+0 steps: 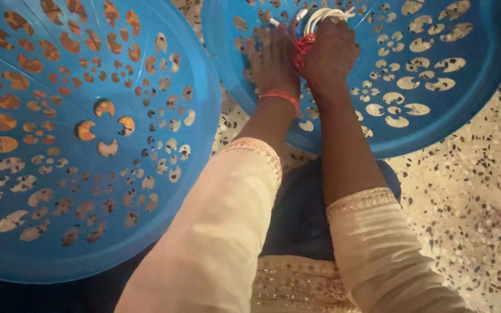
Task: The person sits on the floor and organizes tangled cables by hand. They untangle and coil a black cable, then a red cable, placing each into a blue basket. Finally, they begin handling a white cable.
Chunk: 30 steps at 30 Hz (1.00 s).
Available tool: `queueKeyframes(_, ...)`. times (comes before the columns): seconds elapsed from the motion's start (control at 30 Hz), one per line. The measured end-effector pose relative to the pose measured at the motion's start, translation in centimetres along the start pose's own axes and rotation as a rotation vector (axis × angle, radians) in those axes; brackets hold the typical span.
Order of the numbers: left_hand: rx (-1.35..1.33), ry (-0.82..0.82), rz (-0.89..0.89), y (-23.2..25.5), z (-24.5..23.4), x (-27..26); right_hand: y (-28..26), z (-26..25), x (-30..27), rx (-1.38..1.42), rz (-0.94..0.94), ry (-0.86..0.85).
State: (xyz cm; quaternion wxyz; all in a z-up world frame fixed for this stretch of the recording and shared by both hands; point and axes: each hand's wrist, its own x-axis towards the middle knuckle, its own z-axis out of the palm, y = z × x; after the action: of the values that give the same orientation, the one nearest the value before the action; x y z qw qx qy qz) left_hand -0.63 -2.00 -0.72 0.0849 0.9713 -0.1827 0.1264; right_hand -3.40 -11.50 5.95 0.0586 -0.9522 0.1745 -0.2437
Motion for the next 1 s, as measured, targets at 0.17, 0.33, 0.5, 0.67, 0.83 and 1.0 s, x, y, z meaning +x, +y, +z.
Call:
queueKeyframes(0.17, 0.071, 0.021, 0.002, 0.0, -2.3, 0.7, -1.1, 0.2, 0.4, 0.046, 0.118, -0.278)
queueKeyframes(0.33, 0.131, 0.017, -0.022, -0.1, -3.0, 1.2, -1.2, -0.1, 0.4, 0.097, 0.174, -0.454)
queueKeyframes(0.5, 0.175, -0.067, 0.015, -0.7, -1.7, 0.8, -1.3, -0.3, -0.3, 0.088, 0.195, -0.64)
queueKeyframes(0.67, 0.219, -0.158, 0.009, -0.8, -0.5, 0.6, -1.4, 0.7, -0.4, 0.054, 0.2, -0.644)
queueKeyframes(0.83, 0.203, -0.122, -0.003, -1.1, -0.2, 0.2, -1.0, 1.4, -1.1, 0.018, 0.137, -0.613)
queueKeyframes(1.0, 0.145, -0.114, -0.018, -1.1, 0.0, -0.2, -1.5, 1.0, -1.1, 0.027, 0.177, -0.665)
